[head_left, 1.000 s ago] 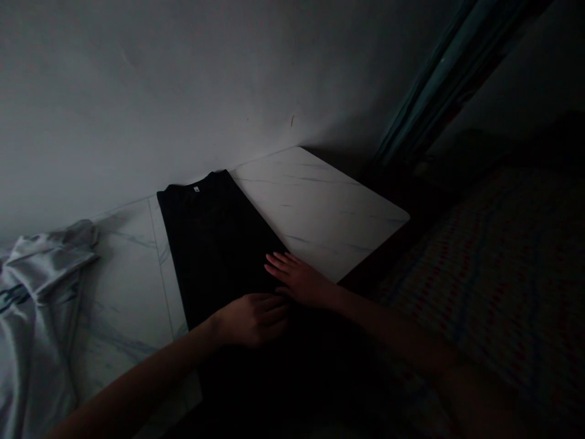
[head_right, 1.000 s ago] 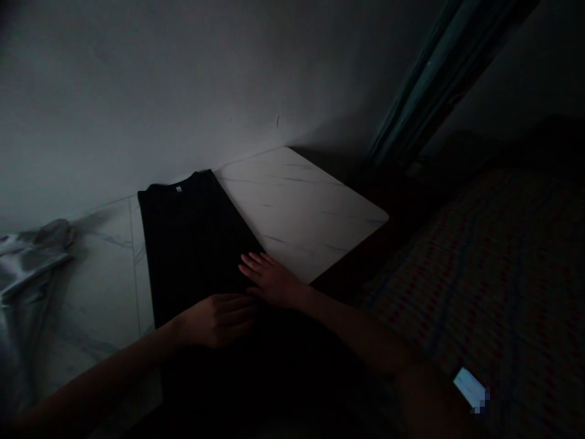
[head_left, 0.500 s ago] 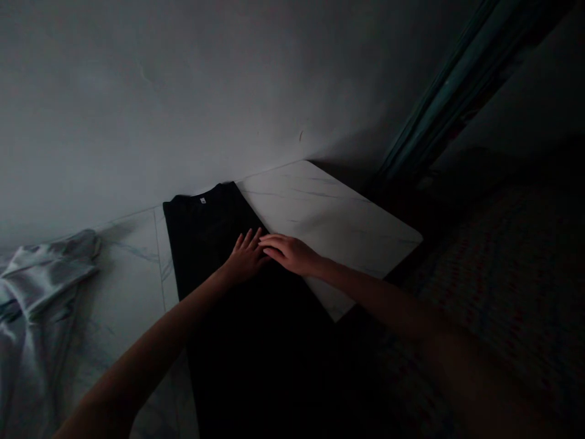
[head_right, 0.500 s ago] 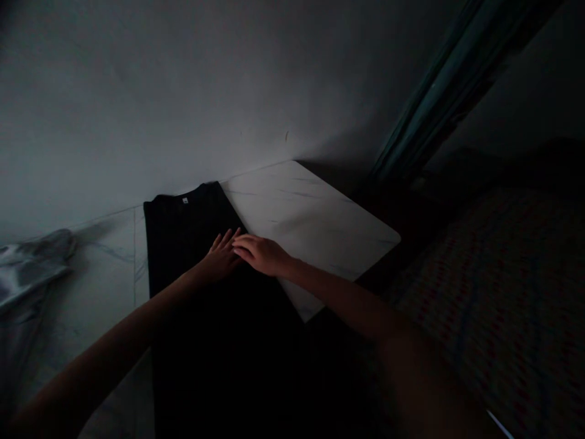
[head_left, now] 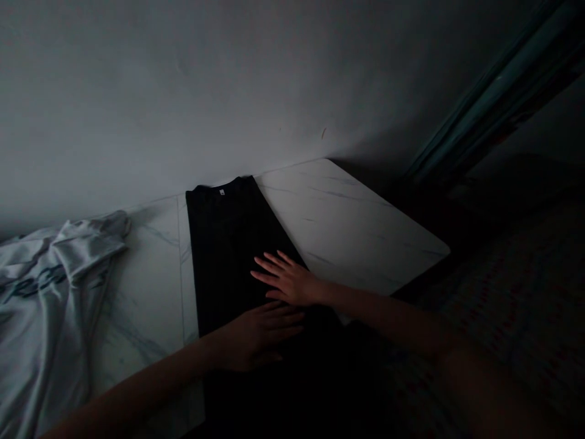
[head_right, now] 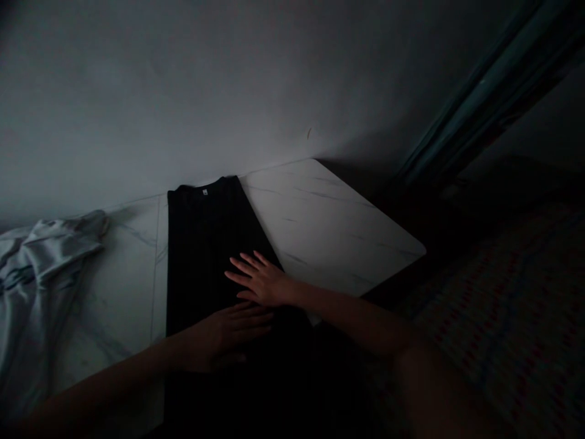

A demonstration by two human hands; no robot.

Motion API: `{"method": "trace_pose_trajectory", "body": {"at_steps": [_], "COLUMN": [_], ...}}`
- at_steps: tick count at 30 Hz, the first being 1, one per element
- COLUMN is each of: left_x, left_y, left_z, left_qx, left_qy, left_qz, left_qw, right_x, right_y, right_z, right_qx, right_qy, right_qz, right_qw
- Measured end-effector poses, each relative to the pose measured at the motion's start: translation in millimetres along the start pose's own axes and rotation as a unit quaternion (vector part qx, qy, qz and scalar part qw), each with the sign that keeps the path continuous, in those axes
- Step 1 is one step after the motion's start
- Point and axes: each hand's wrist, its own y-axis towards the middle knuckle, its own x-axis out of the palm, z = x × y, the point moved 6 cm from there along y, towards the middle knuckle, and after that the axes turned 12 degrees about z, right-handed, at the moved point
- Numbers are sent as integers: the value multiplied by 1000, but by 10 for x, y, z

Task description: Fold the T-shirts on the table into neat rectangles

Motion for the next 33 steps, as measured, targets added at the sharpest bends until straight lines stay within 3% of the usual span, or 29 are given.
{"method": "trace_pose_trajectory", "body": {"at_steps": [3, 5, 8, 11, 13, 15, 17, 19, 22, 24, 26, 29, 31, 33], "left_x": [-139, -338, -693, -831, -715, -503, -317, -236, -432, -781, -1226, -1796, -2004, -2077], "left_y": [-81, -148, -295, -445, -500, -505, -471, -413, -294, -199, -111, 11, 65, 50], "left_z": [123, 6, -479, -995, -1199, -1221, -1084, -882, -727, -886, -1245, -1879, -2246, -2522], "left_qx": [12, -50, -217, -339, -375, -367, -324, -263, -203, -233, -312, -426, -489, -555], "left_qy": [6, 65, 220, 337, 356, 339, 304, 250, 147, 122, 160, 255, 308, 342], "left_qz": [118, 204, 278, 257, 208, 162, 134, 111, 103, 136, 195, 262, 278, 282], "left_qw": [993, 976, 910, 840, 830, 851, 886, 925, 963, 955, 916, 828, 768, 704], "right_x": [-11, -27, -106, -248, -361, -435, -427, -345, -167, -51, 46, 183, 272, 355], "right_y": [-285, -438, -564, -468, -226, 112, 489, 882, 1435, 1739, 1986, 2259, 2375, 2433], "right_z": [-270, -429, -609, -621, -432, -95, 291, 664, 1130, 1360, 1531, 1736, 1876, 2015], "right_qx": [-4, -4, -24, -36, 5, 72, 128, 164, 188, 191, 184, 175, 188, 213], "right_qy": [33, 62, 132, 257, 315, 319, 281, 212, 78, 23, 2, -15, -31, -48], "right_qz": [-21, -37, -71, -93, -42, 49, 117, 145, 131, 109, 94, 69, 54, 43], "right_qw": [999, 997, 988, 961, 948, 944, 944, 952, 970, 975, 978, 982, 980, 975]}}
